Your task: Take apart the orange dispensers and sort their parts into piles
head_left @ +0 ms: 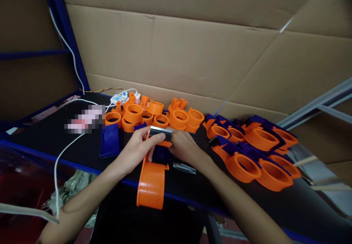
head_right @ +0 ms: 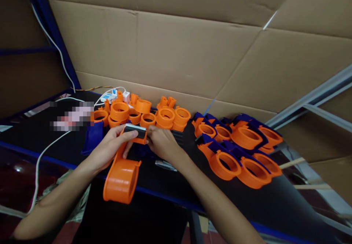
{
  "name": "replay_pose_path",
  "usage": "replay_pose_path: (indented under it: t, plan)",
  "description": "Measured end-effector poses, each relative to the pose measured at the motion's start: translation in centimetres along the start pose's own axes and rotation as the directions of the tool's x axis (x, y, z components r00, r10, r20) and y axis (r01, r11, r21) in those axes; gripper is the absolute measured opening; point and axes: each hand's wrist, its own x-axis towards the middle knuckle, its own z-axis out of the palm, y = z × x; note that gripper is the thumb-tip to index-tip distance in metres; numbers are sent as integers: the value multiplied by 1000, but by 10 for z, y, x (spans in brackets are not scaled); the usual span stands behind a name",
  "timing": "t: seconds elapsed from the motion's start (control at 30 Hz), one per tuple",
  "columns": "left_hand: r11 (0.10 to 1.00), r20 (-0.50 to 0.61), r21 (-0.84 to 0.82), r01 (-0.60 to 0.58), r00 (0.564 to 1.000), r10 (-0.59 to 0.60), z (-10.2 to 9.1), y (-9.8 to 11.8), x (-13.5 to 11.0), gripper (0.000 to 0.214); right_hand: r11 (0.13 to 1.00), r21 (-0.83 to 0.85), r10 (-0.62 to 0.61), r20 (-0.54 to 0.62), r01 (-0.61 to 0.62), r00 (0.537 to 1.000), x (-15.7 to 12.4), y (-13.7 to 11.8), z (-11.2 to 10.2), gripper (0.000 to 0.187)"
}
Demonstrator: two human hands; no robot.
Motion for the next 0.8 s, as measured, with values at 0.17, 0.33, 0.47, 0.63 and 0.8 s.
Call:
replay_pose_path:
  t: [0.17,0.33,0.47,0.63,0.8]
  plan:
    - [998,38,61,-29,999,27,1,-2,12,22,903,424,-31,-90,66,995,-9,15,-30,29]
    - [982,40,157,-107,994,102,15,-20,15,20,757,650,22,-128,67,992,-33,12,-51,28]
    - [970,68,222,-103,994,90,21,-28,9,17,821,569,81,-201,49,976,-57,6,-48,20]
    - [973,94,217,-76,994,57,18,-23,4,19,861,506,199,-223,-61,954,-98,12,-34,18]
    - [987,93,154,-55,995,41,17,-22,5,20,919,364,212,-129,-152,969,-127,17,-6,18]
